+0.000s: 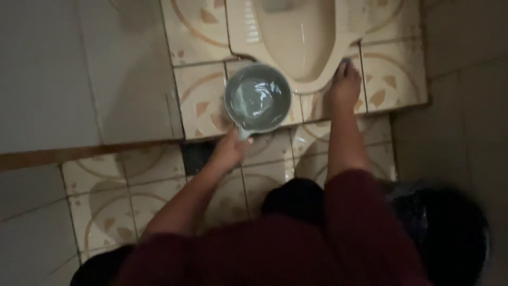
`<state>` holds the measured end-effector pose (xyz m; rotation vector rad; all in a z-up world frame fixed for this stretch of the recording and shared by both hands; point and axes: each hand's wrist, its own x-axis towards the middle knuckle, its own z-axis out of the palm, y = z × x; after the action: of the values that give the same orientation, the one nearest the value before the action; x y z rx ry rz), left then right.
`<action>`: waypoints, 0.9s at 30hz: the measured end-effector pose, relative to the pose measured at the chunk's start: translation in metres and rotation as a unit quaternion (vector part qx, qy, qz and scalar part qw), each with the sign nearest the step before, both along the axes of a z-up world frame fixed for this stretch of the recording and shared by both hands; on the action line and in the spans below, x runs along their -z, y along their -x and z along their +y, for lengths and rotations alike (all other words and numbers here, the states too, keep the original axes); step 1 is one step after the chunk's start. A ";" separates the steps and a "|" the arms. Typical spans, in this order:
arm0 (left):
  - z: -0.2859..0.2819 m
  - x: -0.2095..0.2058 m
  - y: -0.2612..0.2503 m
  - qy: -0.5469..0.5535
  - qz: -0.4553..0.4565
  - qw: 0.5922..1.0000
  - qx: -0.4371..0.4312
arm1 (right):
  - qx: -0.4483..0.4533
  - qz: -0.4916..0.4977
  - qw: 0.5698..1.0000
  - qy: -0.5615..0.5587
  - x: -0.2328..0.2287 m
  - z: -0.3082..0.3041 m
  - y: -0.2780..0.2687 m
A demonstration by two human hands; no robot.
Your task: The person cleans a squat toilet and the surrounding tiled floor using a small metal pot and a scrub brush. They repeatedly scoop water from a larger bucket, pour it onto the surfaces, and scrub the toilet bowl and floor tiles.
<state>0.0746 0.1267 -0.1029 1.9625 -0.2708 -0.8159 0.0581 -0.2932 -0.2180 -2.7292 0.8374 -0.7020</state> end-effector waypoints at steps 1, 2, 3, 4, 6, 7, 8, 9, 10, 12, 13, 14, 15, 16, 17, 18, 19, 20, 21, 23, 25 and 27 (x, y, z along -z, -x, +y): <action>0.002 -0.004 0.002 -0.023 -0.040 0.999 0.019 | 0.036 -0.010 0.994 -0.107 -0.007 0.003 0.000; -0.001 -0.010 0.001 -0.030 -0.177 0.984 -0.016 | 0.039 -0.021 0.993 -0.107 -0.014 0.009 -0.003; -0.003 -0.018 0.003 -0.035 -0.311 0.949 -0.049 | 0.041 -0.032 0.993 -0.107 -0.021 0.015 -0.004; -0.006 -0.023 0.003 -0.036 -0.439 0.894 -0.081 | 0.042 -0.044 0.993 -0.106 -0.026 0.021 -0.005; -0.020 -0.022 0.002 0.090 -0.421 0.901 -0.057 | 0.053 -0.041 0.989 -0.134 -0.028 0.035 0.000; -0.027 -0.013 0.001 0.152 -0.410 0.898 -0.044 | 0.057 -0.038 0.987 -0.148 -0.025 0.041 0.003; -0.039 0.003 -0.003 0.168 -0.293 0.940 -0.044 | 0.025 -0.021 0.997 -0.073 -0.020 0.045 0.009; -0.058 0.025 -0.012 0.181 -0.172 0.968 -0.040 | -0.007 -0.003 1.000 0.003 -0.015 0.047 0.015; -0.077 0.050 -0.025 0.194 -0.050 0.979 -0.025 | -0.031 0.013 0.996 0.080 -0.012 0.046 0.018; -0.098 0.103 -0.059 0.233 0.148 0.955 -0.106 | -0.039 -0.029 0.996 0.074 -0.005 0.047 0.022; -0.103 0.124 -0.077 0.255 0.241 0.920 -0.173 | -0.042 -0.051 0.995 0.072 -0.002 0.048 0.021; -0.101 0.140 -0.088 0.286 0.303 0.885 -0.209 | -0.028 -0.059 0.996 0.066 0.000 0.052 0.022; -0.099 0.147 -0.093 0.316 0.367 0.839 -0.249 | -0.014 -0.067 0.996 0.061 -0.002 0.056 0.022; -0.104 0.145 -0.101 0.349 0.415 0.794 -0.276 | -0.004 -0.064 0.996 0.056 -0.004 0.054 0.017; -0.122 0.134 -0.104 0.378 0.432 0.777 -0.257 | 0.007 -0.061 0.997 0.052 -0.004 0.053 0.016; -0.130 0.116 -0.097 0.401 0.450 0.759 -0.247 | 0.013 -0.054 0.998 0.038 -0.005 0.058 0.016; -0.145 0.095 -0.088 0.423 0.468 0.739 -0.236 | 0.020 -0.057 0.997 0.039 -0.009 0.053 0.009; -0.174 0.073 -0.080 0.412 0.471 0.754 -0.200 | 0.026 -0.053 0.998 0.035 -0.010 0.053 0.007; -0.211 0.051 -0.074 0.400 0.473 0.768 -0.164 | 0.032 -0.050 0.998 0.032 -0.010 0.051 0.005; -0.266 0.011 -0.056 0.352 0.419 0.833 -0.078 | 0.029 -0.060 0.997 0.033 -0.014 0.037 -0.005; -0.281 -0.015 -0.050 0.355 0.355 0.865 -0.016 | 0.033 -0.050 0.996 0.064 -0.013 0.026 -0.012; -0.283 -0.024 -0.048 0.339 0.309 0.888 -0.017 | 0.042 -0.018 0.991 0.123 -0.006 0.018 -0.014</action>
<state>0.1229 -0.1560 -0.0793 0.9888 -0.1093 -1.0975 0.0718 -0.2757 -0.2125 -2.8991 0.9172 -0.9264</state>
